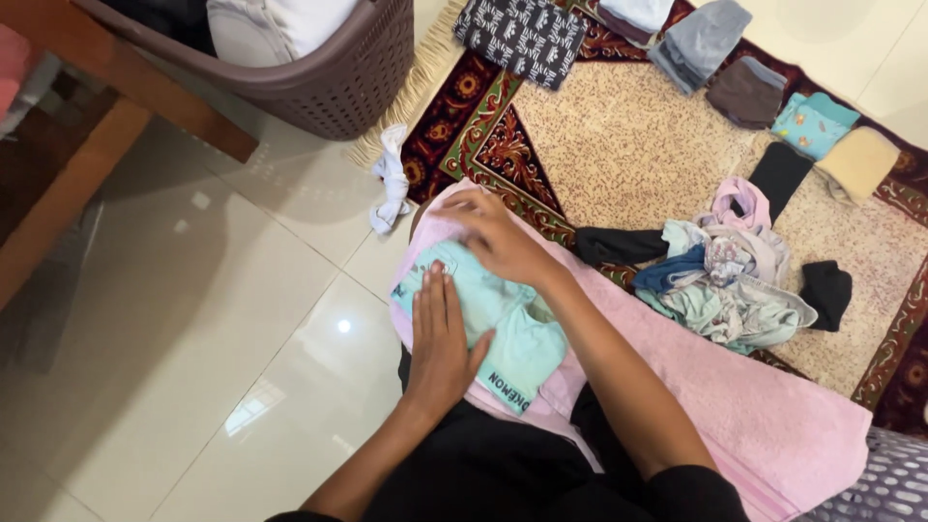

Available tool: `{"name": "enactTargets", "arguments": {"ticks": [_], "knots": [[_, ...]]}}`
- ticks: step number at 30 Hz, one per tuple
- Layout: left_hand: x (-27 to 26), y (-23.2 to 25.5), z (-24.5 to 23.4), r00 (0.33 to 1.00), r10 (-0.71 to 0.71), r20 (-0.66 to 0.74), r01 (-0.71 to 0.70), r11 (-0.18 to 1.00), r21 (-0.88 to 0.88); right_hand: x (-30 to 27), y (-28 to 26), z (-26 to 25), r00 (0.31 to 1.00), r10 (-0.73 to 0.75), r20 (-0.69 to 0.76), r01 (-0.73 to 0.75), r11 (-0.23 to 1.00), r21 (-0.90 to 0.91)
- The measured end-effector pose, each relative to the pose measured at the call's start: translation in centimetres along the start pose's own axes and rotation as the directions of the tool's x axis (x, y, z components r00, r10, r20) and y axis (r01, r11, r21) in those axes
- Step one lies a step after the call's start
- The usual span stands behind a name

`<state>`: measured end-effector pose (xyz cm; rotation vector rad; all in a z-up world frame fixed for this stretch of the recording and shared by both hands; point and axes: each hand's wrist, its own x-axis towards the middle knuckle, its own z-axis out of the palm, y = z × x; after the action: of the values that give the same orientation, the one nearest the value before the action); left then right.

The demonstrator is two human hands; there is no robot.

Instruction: Folding various laundry items and organizing them onto a rug on the floor.

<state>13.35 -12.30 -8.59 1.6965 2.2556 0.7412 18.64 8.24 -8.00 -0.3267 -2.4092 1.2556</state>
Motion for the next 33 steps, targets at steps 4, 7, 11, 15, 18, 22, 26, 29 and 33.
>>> {"name": "enactTargets", "arguments": {"ticks": [4, 7, 11, 15, 18, 22, 26, 29, 33], "knots": [[0.3, 0.1, 0.5, 0.999, -0.024, 0.036, 0.023, 1.000, 0.010, 0.9, -0.5, -0.9, 0.943, -0.235, 0.236, 0.268, 0.956, -0.118], [0.2, 0.4, 0.8, 0.996, -0.056, 0.068, 0.050, 0.995, 0.083, 1.5, 0.1, -1.0, 0.908, -0.192, 0.373, 0.198, 0.980, 0.021], [0.7, 0.4, 0.7, 0.996, -0.059, 0.069, 0.048, 0.987, 0.154, 2.1, 3.8, -1.4, 0.984, -0.062, 0.166, 0.056, 0.998, 0.040], [0.4, 0.7, 0.9, 0.996, -0.062, 0.064, 0.050, 0.984, 0.174, 2.6, 3.6, -1.5, 0.773, 0.093, -0.627, -0.106, 0.994, 0.016], [1.1, 0.5, 0.4, 0.996, -0.057, 0.073, 0.046, 0.988, 0.149, 1.8, -1.2, -1.9, 0.823, 0.034, -0.567, -0.096, 0.992, -0.080], [0.9, -0.9, 1.2, 0.998, 0.030, 0.047, -0.036, 0.991, 0.132, -2.9, -2.9, 1.8, 0.942, -0.160, -0.297, 0.128, 0.984, -0.125], [1.9, -0.1, -0.7, 0.998, -0.028, 0.063, 0.028, 1.000, 0.005, -3.5, -2.3, 0.2, 0.997, -0.036, 0.075, 0.063, 0.914, -0.401], [2.1, 0.2, -1.2, 0.995, -0.073, 0.070, 0.078, 0.994, -0.077, -6.4, 2.1, -0.8, 0.997, 0.072, -0.015, -0.061, 0.686, -0.725], [1.6, 0.4, -0.9, 1.000, 0.020, 0.000, -0.020, 0.999, -0.042, -9.2, -1.8, -2.9, 0.881, 0.187, -0.435, -0.294, 0.936, -0.194]]}}
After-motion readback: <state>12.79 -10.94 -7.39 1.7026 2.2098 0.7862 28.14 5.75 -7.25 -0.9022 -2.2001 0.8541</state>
